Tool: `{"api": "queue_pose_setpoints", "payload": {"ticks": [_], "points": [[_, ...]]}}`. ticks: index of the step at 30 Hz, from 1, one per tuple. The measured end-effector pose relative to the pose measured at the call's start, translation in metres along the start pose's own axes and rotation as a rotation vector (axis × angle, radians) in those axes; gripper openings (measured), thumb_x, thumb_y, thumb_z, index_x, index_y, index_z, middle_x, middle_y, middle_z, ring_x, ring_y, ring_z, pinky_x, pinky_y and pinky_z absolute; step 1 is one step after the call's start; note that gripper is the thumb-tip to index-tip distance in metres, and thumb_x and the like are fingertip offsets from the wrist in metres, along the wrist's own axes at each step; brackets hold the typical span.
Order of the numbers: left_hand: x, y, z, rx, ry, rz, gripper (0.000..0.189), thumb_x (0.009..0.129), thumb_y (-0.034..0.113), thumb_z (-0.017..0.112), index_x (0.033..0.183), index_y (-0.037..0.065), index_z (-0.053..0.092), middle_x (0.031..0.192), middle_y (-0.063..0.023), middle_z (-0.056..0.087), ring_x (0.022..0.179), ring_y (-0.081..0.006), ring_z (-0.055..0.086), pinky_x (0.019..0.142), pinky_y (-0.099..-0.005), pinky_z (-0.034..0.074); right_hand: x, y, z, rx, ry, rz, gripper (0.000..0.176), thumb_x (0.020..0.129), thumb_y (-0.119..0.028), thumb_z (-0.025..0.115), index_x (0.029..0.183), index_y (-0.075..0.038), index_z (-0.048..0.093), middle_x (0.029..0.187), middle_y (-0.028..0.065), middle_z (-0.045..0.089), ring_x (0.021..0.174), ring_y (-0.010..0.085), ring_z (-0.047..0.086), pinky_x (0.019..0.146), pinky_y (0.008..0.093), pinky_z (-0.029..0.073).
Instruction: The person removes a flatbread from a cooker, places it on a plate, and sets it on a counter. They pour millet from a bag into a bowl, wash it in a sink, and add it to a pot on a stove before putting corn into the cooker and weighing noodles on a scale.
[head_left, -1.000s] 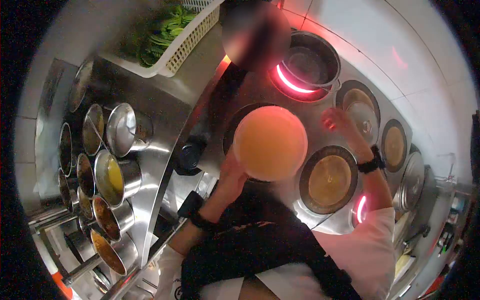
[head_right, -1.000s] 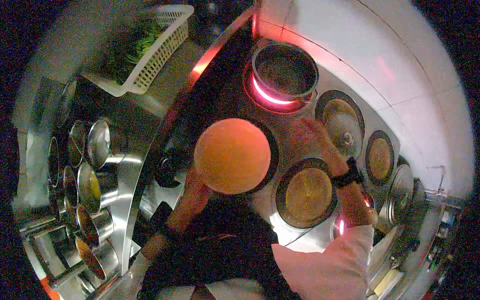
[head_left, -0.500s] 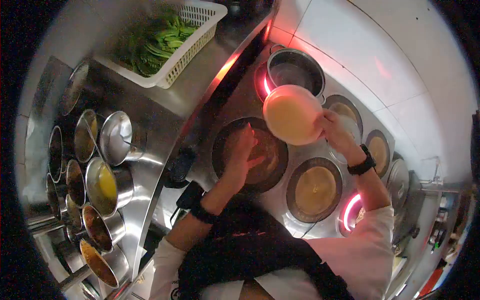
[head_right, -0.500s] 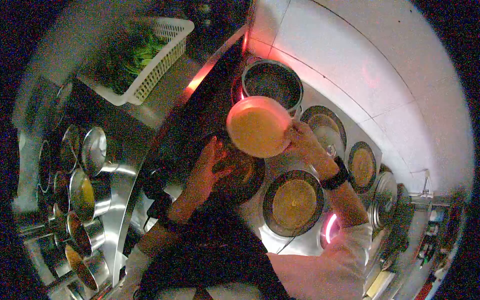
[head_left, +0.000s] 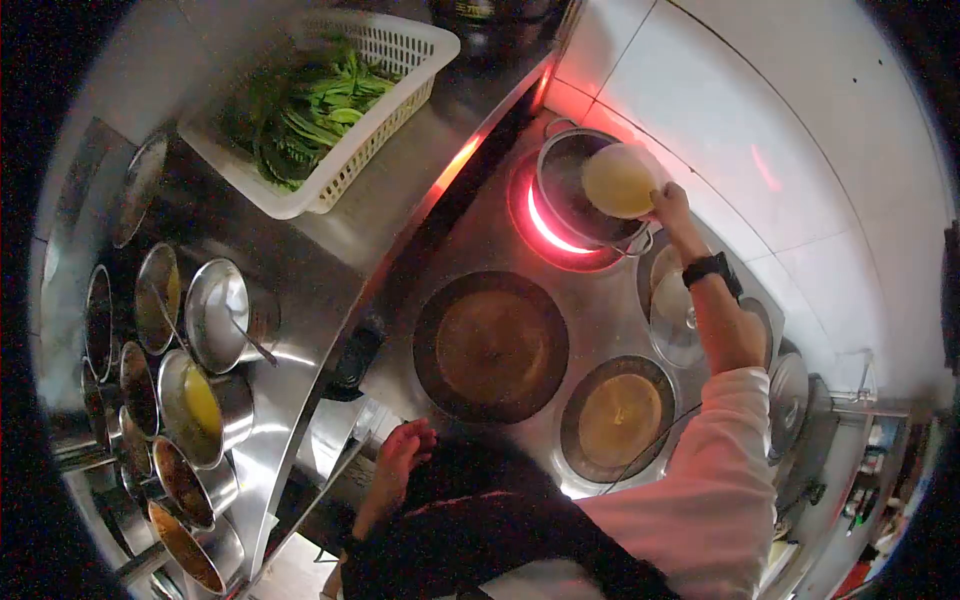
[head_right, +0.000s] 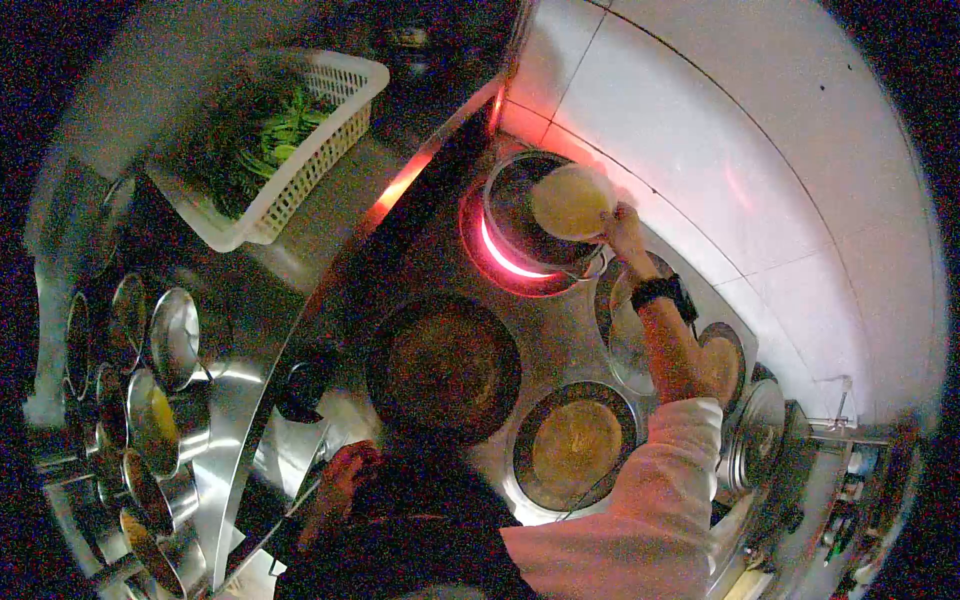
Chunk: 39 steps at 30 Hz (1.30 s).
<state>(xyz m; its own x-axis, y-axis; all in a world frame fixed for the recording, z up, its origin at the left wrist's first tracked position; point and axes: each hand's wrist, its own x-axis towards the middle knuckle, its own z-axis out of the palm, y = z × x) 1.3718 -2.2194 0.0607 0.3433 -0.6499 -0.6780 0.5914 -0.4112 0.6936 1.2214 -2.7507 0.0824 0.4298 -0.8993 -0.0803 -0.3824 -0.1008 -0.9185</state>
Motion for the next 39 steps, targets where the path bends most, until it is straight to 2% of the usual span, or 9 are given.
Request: {"api": "queue_pose_setpoints", "payload": {"ticks": [2, 4, 14, 16, 19, 23, 26, 31, 39], "points": [[0.001, 0.000, 0.002, -0.024, 0.009, 0.010, 0.032, 0.089, 0.020, 0.043, 0.118, 0.006, 0.045, 0.106, -0.0058, 0.056, 0.096, -0.0143, 0.053, 0.082, -0.0287, 0.041, 0.011, 0.006, 0.006, -0.046, 0.047, -0.022, 0.017, 0.077, -0.013, 0.051, 0.073, 0.001, 0.043, 0.068, 0.0119, 0.055, 0.059, 0.0227, 0.060, 0.048, 0.0346, 0.050], [-0.001, 0.004, 0.005, -0.052, 0.021, 0.018, 0.032, 0.089, 0.020, 0.043, 0.117, 0.006, 0.046, 0.106, -0.0054, 0.056, 0.095, -0.0138, 0.053, 0.082, -0.0282, 0.041, 0.022, 0.015, 0.009, -0.575, 0.211, -0.170, 0.016, 0.075, -0.012, 0.052, 0.074, 0.001, 0.043, 0.061, 0.0147, 0.051, 0.057, 0.0274, 0.057, 0.049, 0.0395, 0.047], [-0.005, 0.010, 0.005, 0.121, 0.079, 0.021, 0.029, 0.089, 0.019, 0.042, 0.115, 0.007, 0.048, 0.104, -0.0044, 0.056, 0.096, -0.0127, 0.051, 0.081, -0.0280, 0.041, 0.028, 0.024, 0.023, -0.841, 0.219, -0.344, 0.034, 0.090, -0.031, 0.033, 0.084, -0.003, 0.052, 0.086, 0.0187, 0.058, 0.077, 0.0373, 0.056, 0.065, 0.0460, 0.042], [-0.005, 0.008, 0.004, 0.099, 0.075, -0.004, 0.029, 0.089, 0.019, 0.042, 0.115, 0.006, 0.048, 0.105, -0.0044, 0.056, 0.096, -0.0129, 0.051, 0.081, -0.0281, 0.041, 0.026, 0.026, 0.023, -1.109, 0.211, -0.501, 0.015, 0.078, -0.017, 0.050, 0.087, -0.005, 0.049, 0.093, 0.0143, 0.056, 0.081, 0.0334, 0.056, 0.065, 0.0440, 0.047], [-0.006, 0.008, 0.007, 0.185, 0.091, 0.005, 0.030, 0.089, 0.020, 0.042, 0.115, 0.006, 0.047, 0.105, -0.0045, 0.056, 0.098, -0.0132, 0.051, 0.081, -0.0286, 0.041, 0.033, 0.051, 0.018, -1.094, 0.327, -0.831, 0.014, 0.079, -0.017, 0.049, 0.088, -0.007, 0.049, 0.096, 0.0120, 0.056, 0.084, 0.0296, 0.057, 0.065, 0.0415, 0.048], [-0.005, 0.007, 0.006, 0.207, 0.070, 0.025, 0.031, 0.089, 0.022, 0.043, 0.115, 0.006, 0.047, 0.106, -0.0044, 0.056, 0.098, -0.0133, 0.052, 0.082, -0.0291, 0.041, 0.022, 0.025, 0.018, -1.159, 0.291, -0.771, 0.014, 0.079, -0.019, 0.050, 0.088, -0.009, 0.050, 0.097, 0.0105, 0.055, 0.084, 0.0283, 0.056, 0.065, 0.0403, 0.047], [0.002, -0.008, -0.002, 0.179, 0.051, 0.038, 0.031, 0.089, 0.022, 0.043, 0.115, 0.007, 0.047, 0.106, -0.0043, 0.056, 0.097, -0.0132, 0.052, 0.081, -0.0293, 0.041, 0.018, 0.002, 0.023, -1.212, 0.138, -0.449, 0.027, 0.085, -0.027, 0.042, 0.102, -0.009, 0.053, 0.101, 0.0119, 0.058, 0.090, 0.0320, 0.056, 0.071, 0.0434, 0.047], [0.004, -0.010, -0.003, 0.148, 0.057, 0.009, 0.031, 0.089, 0.021, 0.043, 0.117, 0.007, 0.047, 0.105, -0.0043, 0.056, 0.096, -0.0129, 0.052, 0.081, -0.0288, 0.041, 0.033, 0.025, 0.032, -0.777, 0.332, -0.278, 0.024, 0.081, -0.029, 0.048, 0.089, -0.007, 0.055, 0.083, 0.0154, 0.059, 0.077, 0.0332, 0.058, 0.063, 0.0401, 0.046], [-0.001, -0.011, -0.002, 0.158, 0.073, 0.042, 0.030, 0.090, 0.018, 0.042, 0.117, 0.006, 0.047, 0.105, -0.0054, 0.057, 0.096, -0.0135, 0.053, 0.080, -0.0278, 0.042, 0.049, 0.064, 0.060, -0.722, 0.276, -0.529, 0.014, 0.074, -0.016, 0.054, 0.078, -0.004, 0.048, 0.068, 0.0149, 0.052, 0.064, 0.0357, 0.051, 0.055, 0.0411, 0.039]]}}
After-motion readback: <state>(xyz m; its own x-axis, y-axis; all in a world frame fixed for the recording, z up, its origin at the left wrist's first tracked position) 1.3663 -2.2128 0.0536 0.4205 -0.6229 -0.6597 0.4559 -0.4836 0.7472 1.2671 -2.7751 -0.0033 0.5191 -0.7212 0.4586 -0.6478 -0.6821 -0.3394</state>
